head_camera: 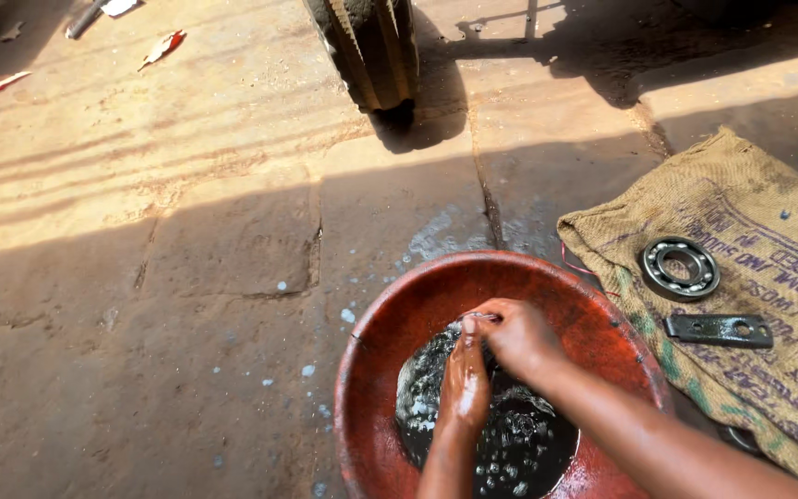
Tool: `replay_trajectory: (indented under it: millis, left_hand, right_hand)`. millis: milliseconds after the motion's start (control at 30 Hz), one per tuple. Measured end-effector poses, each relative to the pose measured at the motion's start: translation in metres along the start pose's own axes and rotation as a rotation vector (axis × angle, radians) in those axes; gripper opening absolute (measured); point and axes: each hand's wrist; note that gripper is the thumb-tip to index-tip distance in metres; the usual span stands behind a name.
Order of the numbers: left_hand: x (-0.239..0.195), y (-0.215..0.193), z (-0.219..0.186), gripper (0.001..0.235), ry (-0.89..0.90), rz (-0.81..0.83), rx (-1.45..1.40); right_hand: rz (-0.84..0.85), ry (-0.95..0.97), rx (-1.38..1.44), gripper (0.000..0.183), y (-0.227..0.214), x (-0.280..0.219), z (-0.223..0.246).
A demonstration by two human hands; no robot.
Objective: The person cleans a metal ball bearing by hand in a red basin filled with soapy water. They scrub the bearing with a cloth, rinse it, and place it on a sack next to the basin. The person repeats this process with another bearing.
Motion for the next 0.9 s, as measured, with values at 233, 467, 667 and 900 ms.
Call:
replay_trajectory:
  millis: [233,467,667,900]
  left_hand:
    - [0.019,0.000,0.009,0.100,-0.257,0.082,-0.221]
    - [0.032,0.012,0.023,0.094,-0.303,0.124,-0.378]
    - [0.036,-0.012,0.022,0.075,-0.338,0.248,-0.821]
    - [0.031,-0.021,0.031,0.051,-0.408,0.234,-0.953]
  right_hand:
    - [-0.135,-0.233,-0.134,0.018,0.008,0.002,-0.011]
    - [-0.087,0.140,0.041,0.028,-0.014,0.024,-0.087]
    - [-0.080,0.287,0.135,0.027,-0.023,0.001,-0.128]
    - [0.012,0.183,-0.409,0.034,-0.016,-0.030,-0.113]
Point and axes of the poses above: each hand's wrist, its own x-axis towards the middle knuckle, its own y-axis out of the palm, z = x × y, and after that the axes turned 11 degrees about -y, right-handed
